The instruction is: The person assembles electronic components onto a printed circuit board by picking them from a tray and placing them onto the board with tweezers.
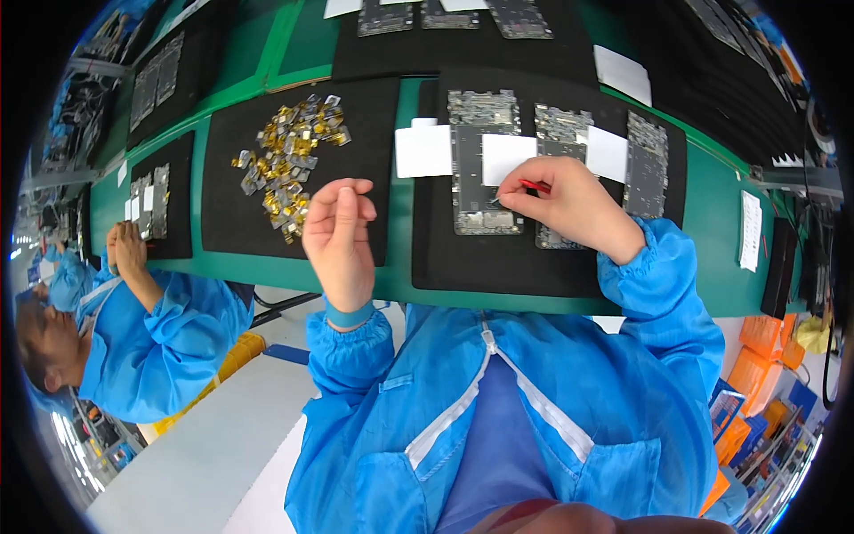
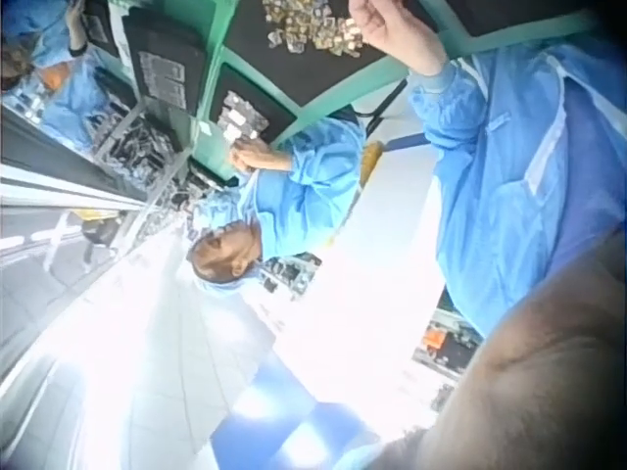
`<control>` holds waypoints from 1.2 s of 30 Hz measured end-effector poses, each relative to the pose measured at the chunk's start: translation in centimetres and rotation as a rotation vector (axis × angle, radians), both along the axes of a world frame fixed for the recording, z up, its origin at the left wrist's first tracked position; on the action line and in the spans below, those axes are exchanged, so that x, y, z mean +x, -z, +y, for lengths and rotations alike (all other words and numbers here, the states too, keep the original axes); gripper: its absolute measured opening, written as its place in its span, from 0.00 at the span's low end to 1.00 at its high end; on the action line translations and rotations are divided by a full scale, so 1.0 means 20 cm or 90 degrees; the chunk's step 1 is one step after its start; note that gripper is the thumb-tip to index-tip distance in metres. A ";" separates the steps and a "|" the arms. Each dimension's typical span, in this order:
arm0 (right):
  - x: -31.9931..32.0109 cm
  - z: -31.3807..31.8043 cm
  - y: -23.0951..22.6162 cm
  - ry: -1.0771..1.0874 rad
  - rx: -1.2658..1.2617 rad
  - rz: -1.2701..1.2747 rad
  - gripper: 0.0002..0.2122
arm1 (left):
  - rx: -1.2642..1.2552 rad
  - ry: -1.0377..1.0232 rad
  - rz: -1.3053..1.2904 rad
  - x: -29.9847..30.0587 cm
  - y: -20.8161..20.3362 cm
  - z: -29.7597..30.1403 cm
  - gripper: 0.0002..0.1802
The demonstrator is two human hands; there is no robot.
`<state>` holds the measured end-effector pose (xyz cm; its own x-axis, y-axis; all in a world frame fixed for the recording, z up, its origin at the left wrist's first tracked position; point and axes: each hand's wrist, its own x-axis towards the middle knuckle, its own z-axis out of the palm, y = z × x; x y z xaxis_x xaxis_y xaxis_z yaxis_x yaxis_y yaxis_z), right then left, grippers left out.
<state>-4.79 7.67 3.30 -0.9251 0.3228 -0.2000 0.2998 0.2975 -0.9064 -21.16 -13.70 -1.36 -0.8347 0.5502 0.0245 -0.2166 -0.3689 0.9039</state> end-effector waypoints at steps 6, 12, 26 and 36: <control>0.04 0.00 -0.05 0.014 0.097 -0.021 0.07 | 0.068 0.040 -0.116 0.00 0.03 0.05 0.07; -0.02 0.02 -0.02 -0.018 0.091 -0.010 0.06 | -0.348 0.123 0.482 0.24 -0.01 0.12 0.12; -0.05 0.01 0.01 -0.035 0.159 -0.010 0.05 | -0.401 0.079 0.761 0.31 0.05 0.16 0.20; -0.05 0.01 0.00 -0.043 0.164 -0.033 0.05 | -0.411 0.079 0.750 0.31 0.05 0.16 0.19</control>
<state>-5.87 7.96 3.27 -0.9371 0.3067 -0.1668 0.3151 0.5370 -0.7825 -14.94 -10.47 -2.28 -0.4409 0.8054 0.3962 0.8019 0.1552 0.5770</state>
